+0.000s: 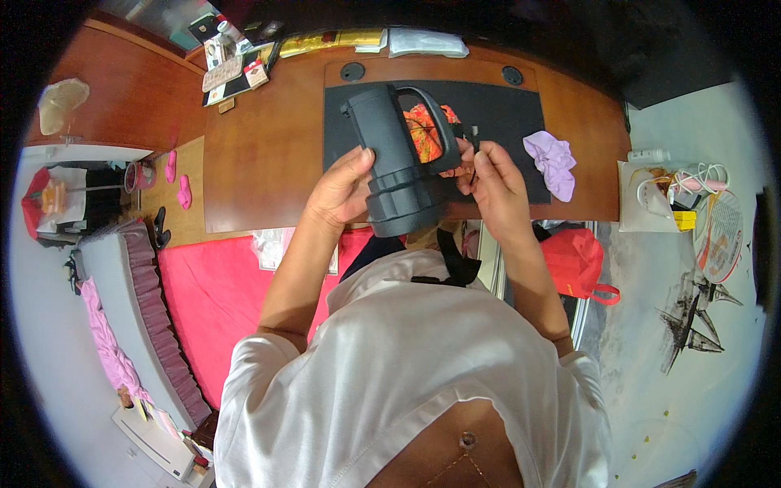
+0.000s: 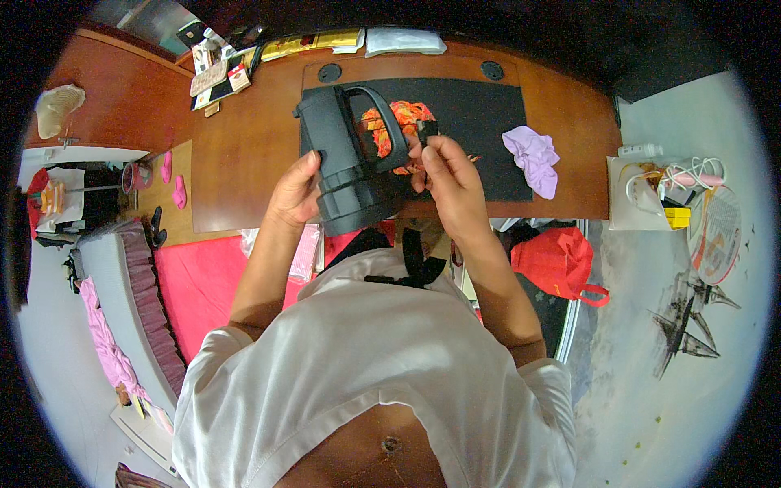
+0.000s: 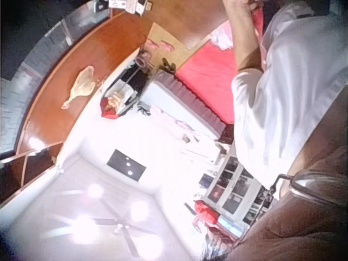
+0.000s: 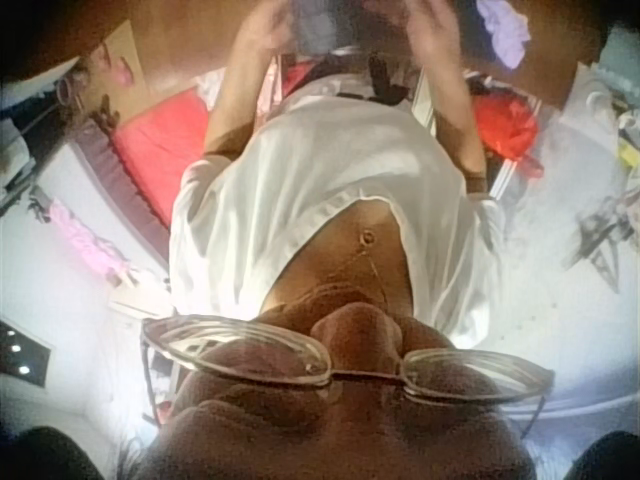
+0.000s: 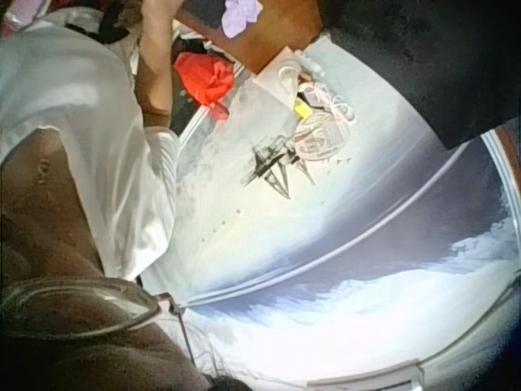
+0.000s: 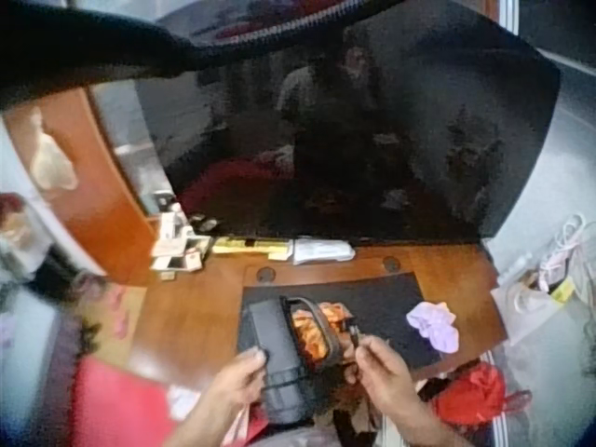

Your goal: The person wipes a large flat-screen TV with two cloths, then cleans a black camera lens with a cloth and a small tool. They plug the lens into a power strip and place it into a red bag.

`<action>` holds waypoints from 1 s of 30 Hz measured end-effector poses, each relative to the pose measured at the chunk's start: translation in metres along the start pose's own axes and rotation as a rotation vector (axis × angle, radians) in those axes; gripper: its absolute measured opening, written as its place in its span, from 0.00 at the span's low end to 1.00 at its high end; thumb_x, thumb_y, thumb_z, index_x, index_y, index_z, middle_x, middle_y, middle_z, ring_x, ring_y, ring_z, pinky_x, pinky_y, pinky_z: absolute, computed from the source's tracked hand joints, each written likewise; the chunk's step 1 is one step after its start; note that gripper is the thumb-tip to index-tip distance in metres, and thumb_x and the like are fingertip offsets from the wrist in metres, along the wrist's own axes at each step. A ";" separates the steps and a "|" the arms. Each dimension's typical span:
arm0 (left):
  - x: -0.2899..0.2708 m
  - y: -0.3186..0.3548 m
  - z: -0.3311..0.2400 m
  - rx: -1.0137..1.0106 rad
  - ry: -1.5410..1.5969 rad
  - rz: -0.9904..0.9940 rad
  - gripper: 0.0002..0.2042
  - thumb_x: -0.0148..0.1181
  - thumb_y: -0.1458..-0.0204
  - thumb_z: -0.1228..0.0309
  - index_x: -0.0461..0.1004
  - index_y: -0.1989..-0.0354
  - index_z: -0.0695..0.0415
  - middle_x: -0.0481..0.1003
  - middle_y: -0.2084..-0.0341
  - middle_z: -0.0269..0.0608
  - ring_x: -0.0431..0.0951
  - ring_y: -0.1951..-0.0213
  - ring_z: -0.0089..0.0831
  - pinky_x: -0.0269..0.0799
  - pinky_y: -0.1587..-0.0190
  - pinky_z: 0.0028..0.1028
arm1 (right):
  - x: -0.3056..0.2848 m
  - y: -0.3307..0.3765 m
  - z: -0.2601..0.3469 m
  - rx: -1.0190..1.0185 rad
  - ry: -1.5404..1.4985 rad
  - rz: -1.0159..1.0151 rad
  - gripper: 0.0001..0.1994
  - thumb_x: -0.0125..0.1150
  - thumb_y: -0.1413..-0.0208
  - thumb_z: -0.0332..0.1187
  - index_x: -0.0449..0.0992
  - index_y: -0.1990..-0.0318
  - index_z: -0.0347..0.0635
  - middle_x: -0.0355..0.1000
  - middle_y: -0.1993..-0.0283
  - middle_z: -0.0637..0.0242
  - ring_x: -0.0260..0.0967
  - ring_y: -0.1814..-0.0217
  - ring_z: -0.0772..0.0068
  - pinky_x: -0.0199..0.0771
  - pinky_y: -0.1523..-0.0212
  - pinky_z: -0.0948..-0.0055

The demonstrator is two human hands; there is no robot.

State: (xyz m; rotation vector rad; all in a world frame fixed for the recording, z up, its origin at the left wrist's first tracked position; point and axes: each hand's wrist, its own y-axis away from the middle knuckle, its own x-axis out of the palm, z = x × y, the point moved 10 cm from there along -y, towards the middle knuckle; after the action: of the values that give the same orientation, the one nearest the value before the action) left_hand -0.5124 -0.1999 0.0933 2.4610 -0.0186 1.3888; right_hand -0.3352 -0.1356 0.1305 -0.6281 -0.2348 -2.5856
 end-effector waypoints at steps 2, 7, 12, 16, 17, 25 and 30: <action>0.023 -0.001 -0.009 0.027 -0.169 0.060 0.25 0.63 0.44 0.66 0.65 0.40 0.63 0.74 0.46 0.47 0.74 0.44 0.41 0.68 0.39 0.42 | -0.002 0.002 0.005 -0.032 0.016 -0.029 0.08 0.47 0.30 0.33 0.70 0.54 0.38 0.74 0.49 0.63 0.65 0.66 0.79 0.68 0.64 0.77; 0.012 -0.008 0.001 0.008 -0.161 -0.080 0.28 0.63 0.44 0.66 0.61 0.38 0.62 0.72 0.46 0.47 0.73 0.43 0.38 0.66 0.38 0.42 | 0.019 0.007 0.023 -0.052 0.171 0.069 0.08 0.43 0.30 0.30 0.69 0.54 0.37 0.72 0.42 0.54 0.64 0.64 0.80 0.67 0.62 0.78; 0.022 -0.012 0.009 0.000 -0.242 -0.054 0.32 0.69 0.48 0.63 0.61 0.38 0.62 0.73 0.49 0.46 0.74 0.46 0.36 0.69 0.40 0.40 | 0.022 0.007 0.023 -0.094 0.190 0.134 0.09 0.46 0.31 0.31 0.70 0.51 0.36 0.74 0.42 0.56 0.67 0.66 0.81 0.70 0.64 0.79; 0.020 -0.015 0.006 0.019 -0.280 -0.101 0.31 0.70 0.49 0.67 0.62 0.39 0.63 0.74 0.50 0.44 0.75 0.48 0.35 0.71 0.42 0.37 | 0.017 0.009 0.018 -0.034 0.262 0.149 0.08 0.42 0.30 0.29 0.67 0.53 0.36 0.73 0.42 0.52 0.70 0.56 0.75 0.69 0.60 0.76; 0.020 -0.016 0.005 0.027 -0.282 -0.105 0.31 0.70 0.49 0.69 0.62 0.39 0.63 0.74 0.50 0.44 0.76 0.48 0.35 0.71 0.42 0.37 | 0.015 0.010 0.017 -0.028 0.281 0.139 0.08 0.42 0.30 0.29 0.67 0.54 0.36 0.73 0.42 0.52 0.70 0.55 0.74 0.69 0.60 0.76; 0.019 -0.020 -0.001 0.104 -0.340 -0.115 0.25 0.66 0.48 0.74 0.65 0.43 0.63 0.75 0.53 0.44 0.77 0.51 0.34 0.73 0.45 0.35 | 0.019 0.012 0.022 -0.059 0.291 0.232 0.06 0.46 0.32 0.28 0.67 0.54 0.37 0.74 0.45 0.54 0.70 0.55 0.75 0.69 0.59 0.77; 0.018 -0.025 0.007 0.038 -0.309 -0.188 0.23 0.64 0.47 0.71 0.66 0.44 0.63 0.76 0.56 0.45 0.78 0.54 0.33 0.75 0.47 0.33 | 0.021 0.011 0.027 -0.208 0.355 0.131 0.14 0.62 0.41 0.23 0.67 0.49 0.37 0.74 0.53 0.66 0.67 0.59 0.84 0.69 0.60 0.82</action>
State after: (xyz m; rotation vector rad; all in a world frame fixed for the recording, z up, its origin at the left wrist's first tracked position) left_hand -0.4933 -0.1760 0.0984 2.6072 0.1659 0.9330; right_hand -0.3363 -0.1462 0.1652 -0.2333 0.1862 -2.5557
